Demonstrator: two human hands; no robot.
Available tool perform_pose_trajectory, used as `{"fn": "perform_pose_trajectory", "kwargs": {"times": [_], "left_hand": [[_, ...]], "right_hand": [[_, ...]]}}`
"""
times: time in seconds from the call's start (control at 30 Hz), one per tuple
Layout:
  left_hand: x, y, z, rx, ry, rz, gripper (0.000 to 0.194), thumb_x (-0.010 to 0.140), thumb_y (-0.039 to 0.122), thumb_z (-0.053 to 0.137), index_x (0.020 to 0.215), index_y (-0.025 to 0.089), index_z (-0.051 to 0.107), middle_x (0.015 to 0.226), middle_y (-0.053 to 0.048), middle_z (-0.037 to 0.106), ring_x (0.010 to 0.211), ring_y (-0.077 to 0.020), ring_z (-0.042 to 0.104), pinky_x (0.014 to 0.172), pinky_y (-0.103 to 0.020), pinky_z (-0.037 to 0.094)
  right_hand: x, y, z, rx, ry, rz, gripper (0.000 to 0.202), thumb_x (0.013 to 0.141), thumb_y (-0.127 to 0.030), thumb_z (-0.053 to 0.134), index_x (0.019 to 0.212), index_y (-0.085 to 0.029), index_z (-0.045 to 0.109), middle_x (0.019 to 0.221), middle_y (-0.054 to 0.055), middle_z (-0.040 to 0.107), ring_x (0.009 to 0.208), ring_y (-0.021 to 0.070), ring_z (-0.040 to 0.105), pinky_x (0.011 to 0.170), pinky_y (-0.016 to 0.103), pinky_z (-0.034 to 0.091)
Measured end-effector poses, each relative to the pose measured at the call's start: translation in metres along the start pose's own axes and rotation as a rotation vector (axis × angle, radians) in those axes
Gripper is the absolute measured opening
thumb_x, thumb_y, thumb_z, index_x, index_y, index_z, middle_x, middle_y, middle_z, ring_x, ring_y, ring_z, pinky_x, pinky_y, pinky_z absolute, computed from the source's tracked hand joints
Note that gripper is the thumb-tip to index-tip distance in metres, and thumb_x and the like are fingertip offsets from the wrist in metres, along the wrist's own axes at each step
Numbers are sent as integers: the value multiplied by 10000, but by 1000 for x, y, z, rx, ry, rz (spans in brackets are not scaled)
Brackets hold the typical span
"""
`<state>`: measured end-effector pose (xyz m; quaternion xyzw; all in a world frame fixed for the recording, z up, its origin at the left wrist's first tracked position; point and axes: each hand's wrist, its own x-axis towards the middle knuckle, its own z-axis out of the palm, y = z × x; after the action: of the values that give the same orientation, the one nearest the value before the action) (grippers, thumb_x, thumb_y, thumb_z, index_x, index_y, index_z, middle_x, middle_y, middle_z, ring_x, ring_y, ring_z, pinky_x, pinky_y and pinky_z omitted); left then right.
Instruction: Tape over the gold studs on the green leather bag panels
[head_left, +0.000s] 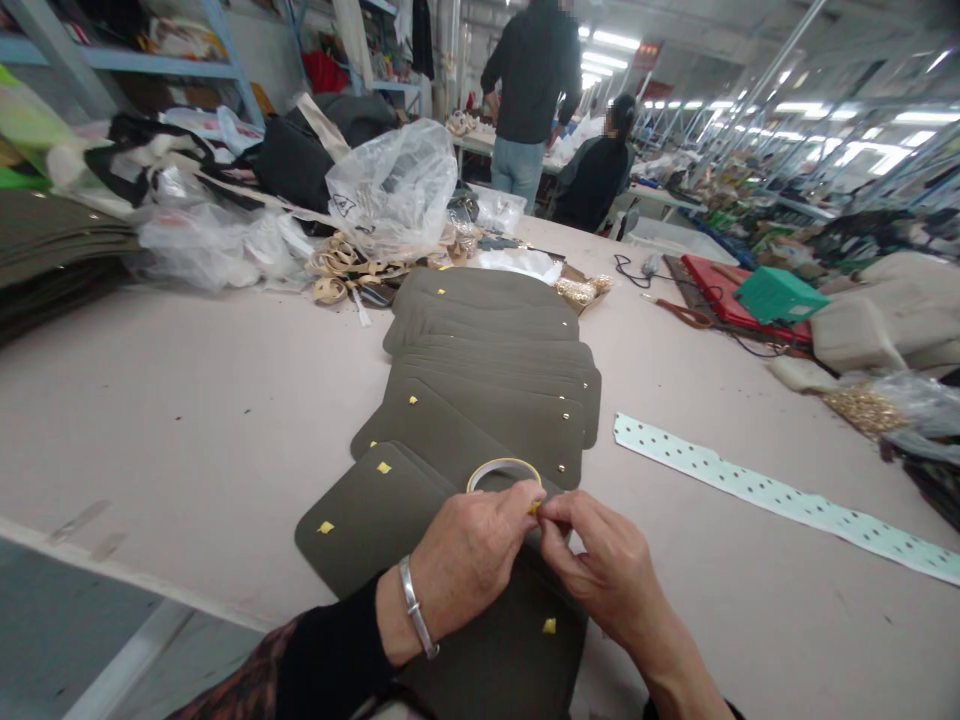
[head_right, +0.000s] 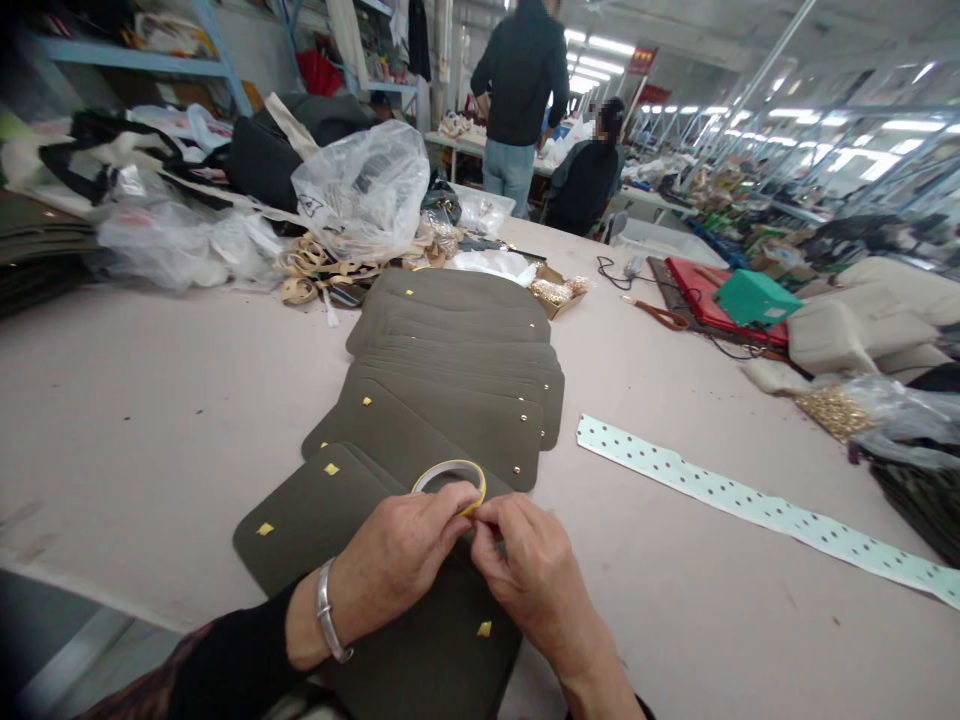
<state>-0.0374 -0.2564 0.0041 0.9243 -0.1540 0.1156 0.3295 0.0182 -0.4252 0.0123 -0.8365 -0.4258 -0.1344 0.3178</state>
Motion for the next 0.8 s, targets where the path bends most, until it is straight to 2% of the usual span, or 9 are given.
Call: {"fn": "perform_pose_trajectory", "kwargs": {"times": [0.13,0.2,0.27,0.37,0.47,0.53,0.67,0.8], "left_hand": [[4,0,-2,55,-52,-35,119,941,139,403,937,194,508,801,-1,629,726,-159,628,613,-246,471],[7,-1,-1,90,-53,-31,135,938,140,399,898,191,518,787,-6,619,712,-164,615,598,-251,460],[10,-1,2,109,-20,-3,160,939,150,381,870,185,522,763,-12,606,686,-163,598,583,-253,448],[13,0,7,95,72,67,177,940,162,363,863,182,520,740,-13,594,661,-154,579,564,-252,424],[15,0,13,76,117,105,175,947,155,357,876,185,514,738,-5,584,659,-146,562,582,-258,423],[17,-2,17,135,91,80,164,954,153,369,883,184,514,762,-8,584,689,-153,551,623,-270,442],[21,-10,24,318,-64,24,104,942,151,433,887,186,514,875,-26,586,806,-195,535,679,-314,476],[21,-13,27,360,-165,20,86,942,163,434,893,189,500,904,-29,568,839,-217,518,679,-343,490]], "right_hand": [[-3,-2,5,3,44,38,141,842,-97,495,819,-186,602,705,15,627,640,122,591,604,236,470],[-3,-5,6,36,58,126,132,833,-118,511,807,-188,621,687,10,629,617,121,589,595,235,470],[-2,-7,7,129,63,301,119,822,-164,536,761,-193,634,642,-2,625,566,118,580,554,227,468],[-1,0,9,381,68,639,140,811,-272,580,714,-190,638,573,-11,619,500,118,578,488,216,468],[-1,24,10,594,107,886,235,753,-396,660,710,-166,639,539,-5,611,476,129,586,481,236,496],[-2,44,9,671,106,983,317,699,-451,714,748,-144,657,568,9,627,497,135,598,508,255,521],[-1,72,5,648,-3,1003,403,692,-497,719,839,-123,680,647,33,655,552,129,604,556,257,528],[4,74,7,410,-142,895,345,769,-484,625,831,-150,684,656,35,658,584,149,608,546,262,499]]}}
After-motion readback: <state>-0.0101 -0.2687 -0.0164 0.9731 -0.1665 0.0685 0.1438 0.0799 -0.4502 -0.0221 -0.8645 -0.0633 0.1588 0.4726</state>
